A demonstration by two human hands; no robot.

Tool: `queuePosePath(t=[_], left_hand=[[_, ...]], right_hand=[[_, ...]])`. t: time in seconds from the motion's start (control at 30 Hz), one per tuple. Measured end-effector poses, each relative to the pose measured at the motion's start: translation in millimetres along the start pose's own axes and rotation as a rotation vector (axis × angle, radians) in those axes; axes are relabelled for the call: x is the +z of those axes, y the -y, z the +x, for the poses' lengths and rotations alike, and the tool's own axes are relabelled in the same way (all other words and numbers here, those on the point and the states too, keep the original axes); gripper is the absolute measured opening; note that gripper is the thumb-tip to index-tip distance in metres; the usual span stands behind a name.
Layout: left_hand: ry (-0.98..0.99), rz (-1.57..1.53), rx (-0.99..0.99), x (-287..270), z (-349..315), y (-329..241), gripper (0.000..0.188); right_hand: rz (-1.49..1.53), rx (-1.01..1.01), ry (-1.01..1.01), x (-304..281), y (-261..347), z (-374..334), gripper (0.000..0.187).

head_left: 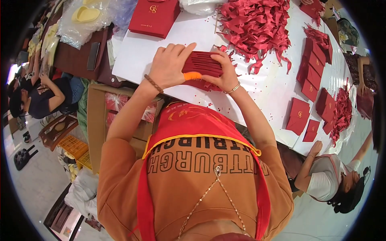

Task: Tying ribbons and organizing red gift bags at a workstation.

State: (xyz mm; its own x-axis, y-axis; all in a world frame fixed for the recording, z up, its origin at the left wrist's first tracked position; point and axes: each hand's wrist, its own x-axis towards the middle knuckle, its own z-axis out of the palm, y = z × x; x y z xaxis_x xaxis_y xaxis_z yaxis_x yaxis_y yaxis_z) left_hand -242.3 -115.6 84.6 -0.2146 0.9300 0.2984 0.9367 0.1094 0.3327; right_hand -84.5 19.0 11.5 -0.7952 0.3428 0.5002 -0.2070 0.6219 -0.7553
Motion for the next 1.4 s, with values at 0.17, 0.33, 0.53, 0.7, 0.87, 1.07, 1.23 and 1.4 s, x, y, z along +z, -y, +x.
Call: queuePosePath(t=[0.17, 0.33, 0.53, 0.7, 0.87, 1.07, 1.23, 1.4], left_hand=[[0.010, 0.148, 0.085, 5.7, -1.4, 6.4, 0.073], [-0.022, 0.133, 0.093, 9.1, -3.5, 3.9, 0.072], [-0.050, 0.076, 0.036, 10.2, -10.4, -0.5, 0.075], [-0.100, 0.013, 0.007, 13.2, -10.4, -0.6, 0.071], [-0.079, 0.003, -0.037, 13.0, -11.5, -4.6, 0.064], [-0.025, 0.067, -0.022, 9.6, -13.1, -8.1, 0.053], [0.184, 0.279, 0.055, 1.7, 0.0, -22.4, 0.053], [0.376, 0.145, 0.058, 6.5, 10.8, -25.6, 0.059]], right_hand=[[0.212, 0.277, -0.038, -30.3, 18.5, 29.7, 0.049], [0.353, 0.469, -0.098, 3.9, 28.0, 52.9, 0.042], [0.796, 0.482, -0.156, 4.1, 19.6, 56.2, 0.044], [0.525, 0.577, -0.056, 11.3, 16.1, 48.9, 0.041], [0.731, 0.673, -0.115, 5.9, 20.4, 43.4, 0.041], [0.078, 0.257, 0.193, -10.3, 19.4, 6.5, 0.064], [0.044, 0.315, 0.243, -9.7, 14.9, 6.6, 0.064], [-0.262, 0.124, 0.286, -18.3, 21.7, 7.1, 0.084]])
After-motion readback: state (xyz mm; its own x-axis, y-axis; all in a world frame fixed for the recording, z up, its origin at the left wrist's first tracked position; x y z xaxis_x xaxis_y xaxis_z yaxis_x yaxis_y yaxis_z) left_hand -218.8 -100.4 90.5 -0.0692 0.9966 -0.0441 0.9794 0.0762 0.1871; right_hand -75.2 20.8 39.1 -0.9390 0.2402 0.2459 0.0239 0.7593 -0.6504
